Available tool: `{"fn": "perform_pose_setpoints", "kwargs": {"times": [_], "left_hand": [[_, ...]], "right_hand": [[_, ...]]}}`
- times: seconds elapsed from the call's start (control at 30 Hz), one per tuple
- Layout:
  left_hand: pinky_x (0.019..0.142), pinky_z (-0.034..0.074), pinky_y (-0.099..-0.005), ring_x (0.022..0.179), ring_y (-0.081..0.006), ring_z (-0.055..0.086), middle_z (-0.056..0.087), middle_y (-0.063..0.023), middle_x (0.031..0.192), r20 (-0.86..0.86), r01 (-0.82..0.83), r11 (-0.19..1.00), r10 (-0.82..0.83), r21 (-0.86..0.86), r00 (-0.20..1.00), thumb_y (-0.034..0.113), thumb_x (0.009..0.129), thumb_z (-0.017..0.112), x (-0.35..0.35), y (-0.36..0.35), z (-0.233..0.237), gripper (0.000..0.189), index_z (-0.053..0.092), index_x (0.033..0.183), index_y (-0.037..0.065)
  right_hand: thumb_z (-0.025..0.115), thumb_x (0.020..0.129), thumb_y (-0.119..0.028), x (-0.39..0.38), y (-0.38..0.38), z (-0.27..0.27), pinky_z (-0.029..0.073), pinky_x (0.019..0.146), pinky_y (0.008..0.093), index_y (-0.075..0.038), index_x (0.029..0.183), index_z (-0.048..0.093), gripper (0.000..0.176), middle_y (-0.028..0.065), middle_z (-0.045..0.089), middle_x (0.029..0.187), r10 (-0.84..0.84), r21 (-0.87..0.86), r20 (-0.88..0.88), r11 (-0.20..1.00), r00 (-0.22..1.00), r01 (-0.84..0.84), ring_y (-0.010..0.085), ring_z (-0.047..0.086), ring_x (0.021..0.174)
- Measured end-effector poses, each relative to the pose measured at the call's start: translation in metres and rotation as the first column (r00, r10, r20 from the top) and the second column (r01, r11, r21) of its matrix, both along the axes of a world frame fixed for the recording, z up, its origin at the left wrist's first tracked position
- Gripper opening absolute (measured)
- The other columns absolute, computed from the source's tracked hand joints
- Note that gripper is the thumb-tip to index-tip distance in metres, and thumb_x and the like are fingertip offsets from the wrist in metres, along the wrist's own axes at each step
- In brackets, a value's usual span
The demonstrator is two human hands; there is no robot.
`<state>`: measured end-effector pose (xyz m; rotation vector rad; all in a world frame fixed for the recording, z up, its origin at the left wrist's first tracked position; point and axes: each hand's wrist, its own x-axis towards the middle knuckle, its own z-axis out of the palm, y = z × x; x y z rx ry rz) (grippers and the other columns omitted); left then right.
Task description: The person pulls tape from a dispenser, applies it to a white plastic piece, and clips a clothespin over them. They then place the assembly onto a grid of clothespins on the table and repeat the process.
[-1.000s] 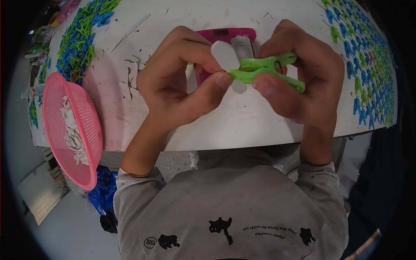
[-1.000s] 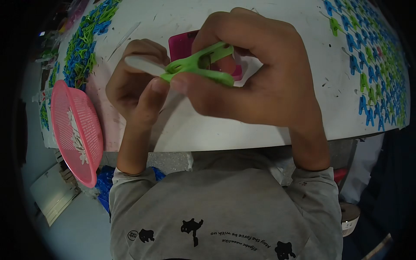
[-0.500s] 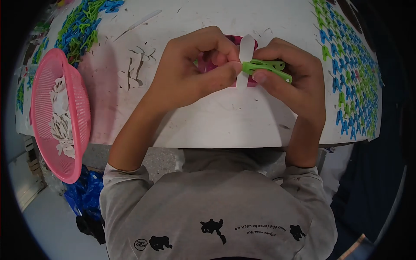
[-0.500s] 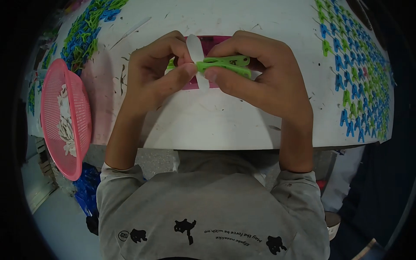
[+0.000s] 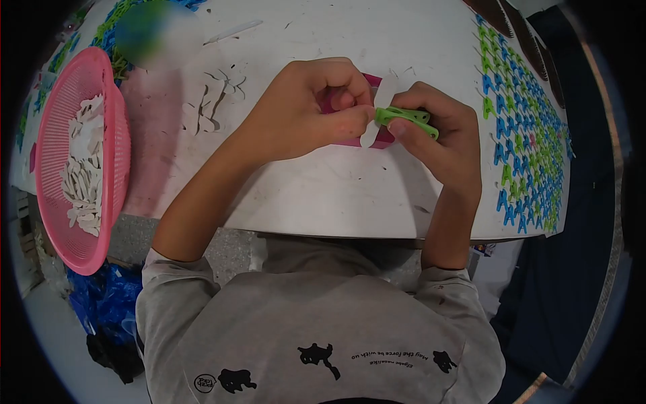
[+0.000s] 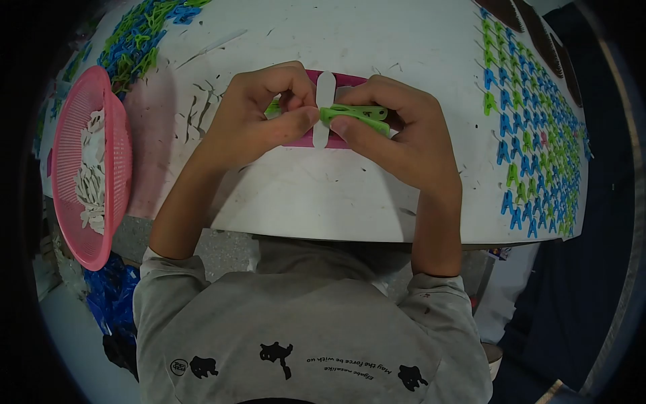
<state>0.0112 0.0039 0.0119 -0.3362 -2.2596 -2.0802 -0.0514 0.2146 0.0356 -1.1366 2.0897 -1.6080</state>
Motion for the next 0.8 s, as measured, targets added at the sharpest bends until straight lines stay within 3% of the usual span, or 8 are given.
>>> {"fn": "perform_pose_setpoints", "kwargs": {"times": [0.13, 0.2, 0.63, 0.7, 0.73, 0.8], "left_hand": [[0.057, 0.042, -0.0213, 0.063, -0.0052, 0.051, 0.058, 0.001, 0.07, -0.027, -0.016, 1.0, 0.017, 0.004, 0.999, 0.012, 0.076, 0.067, 0.0, 0.001, -0.001, 0.012, 0.062, 0.08, 0.002], [0.061, 0.034, -0.0233, 0.066, -0.0065, 0.041, 0.049, 0.0039, 0.07, -0.048, -0.017, 1.0, 0.019, 0.026, 0.999, 0.008, 0.079, 0.064, 0.0, 0.002, -0.003, 0.008, 0.058, 0.077, 0.005], [0.06, 0.042, -0.0225, 0.067, -0.0061, 0.049, 0.056, 0.0016, 0.077, -0.01, -0.006, 0.991, 0.007, 0.136, 1.0, 0.006, 0.084, 0.064, -0.001, 0.003, -0.012, 0.006, 0.06, 0.083, 0.002], [0.06, 0.042, -0.023, 0.065, -0.0076, 0.051, 0.058, 0.0, 0.079, -0.188, -0.047, 0.999, 0.047, 0.002, 0.981, 0.007, 0.086, 0.066, -0.004, 0.0, -0.015, 0.005, 0.063, 0.087, 0.003], [0.06, 0.042, -0.023, 0.065, -0.0076, 0.051, 0.058, 0.0, 0.079, -0.19, -0.061, 0.998, 0.065, 0.027, 0.98, 0.007, 0.086, 0.066, -0.008, -0.004, -0.018, 0.005, 0.063, 0.087, 0.003], [0.059, 0.042, -0.0229, 0.063, -0.0092, 0.052, 0.059, -0.0019, 0.077, -0.591, -0.265, 0.958, 0.151, -0.111, 0.792, 0.011, 0.087, 0.068, -0.022, -0.015, -0.025, 0.008, 0.067, 0.091, 0.004]], "right_hand": [[0.073, 0.081, -0.003, 0.001, -0.001, 0.0, 0.038, 0.057, 0.0204, 0.001, 0.095, 0.068, 0.015, 0.0006, 0.061, 0.078, -0.027, 0.035, -0.007, 0.999, 1.0, 0.027, 0.0051, 0.05, 0.067], [0.073, 0.081, -0.003, 0.001, -0.002, -0.001, 0.038, 0.058, 0.0205, 0.001, 0.095, 0.068, 0.016, 0.0008, 0.061, 0.078, -0.028, 0.048, -0.001, 0.998, 1.0, 0.028, 0.0052, 0.051, 0.067], [0.071, 0.082, 0.003, 0.004, -0.006, -0.001, 0.042, 0.062, 0.0204, 0.005, 0.101, 0.067, 0.019, 0.0037, 0.062, 0.083, -0.076, 0.0, -0.019, 0.997, 0.997, 0.076, 0.0071, 0.054, 0.072], [0.07, 0.082, 0.004, 0.001, -0.005, -0.001, 0.043, 0.062, 0.0203, 0.005, 0.1, 0.066, 0.019, 0.004, 0.062, 0.084, -0.097, 0.024, -0.025, 0.995, 0.995, 0.097, 0.0071, 0.054, 0.072], [0.069, 0.082, 0.005, -0.002, -0.003, -0.003, 0.043, 0.063, 0.0202, 0.005, 0.099, 0.066, 0.018, 0.0041, 0.062, 0.084, -0.145, -0.028, -0.114, 0.989, 0.983, 0.143, 0.007, 0.054, 0.073], [0.07, 0.08, 0.003, -0.008, -0.003, -0.003, 0.043, 0.063, 0.0213, 0.005, 0.095, 0.064, 0.016, 0.005, 0.061, 0.082, -0.287, -0.09, -0.208, 0.958, 0.935, 0.274, 0.009, 0.054, 0.071]]}}
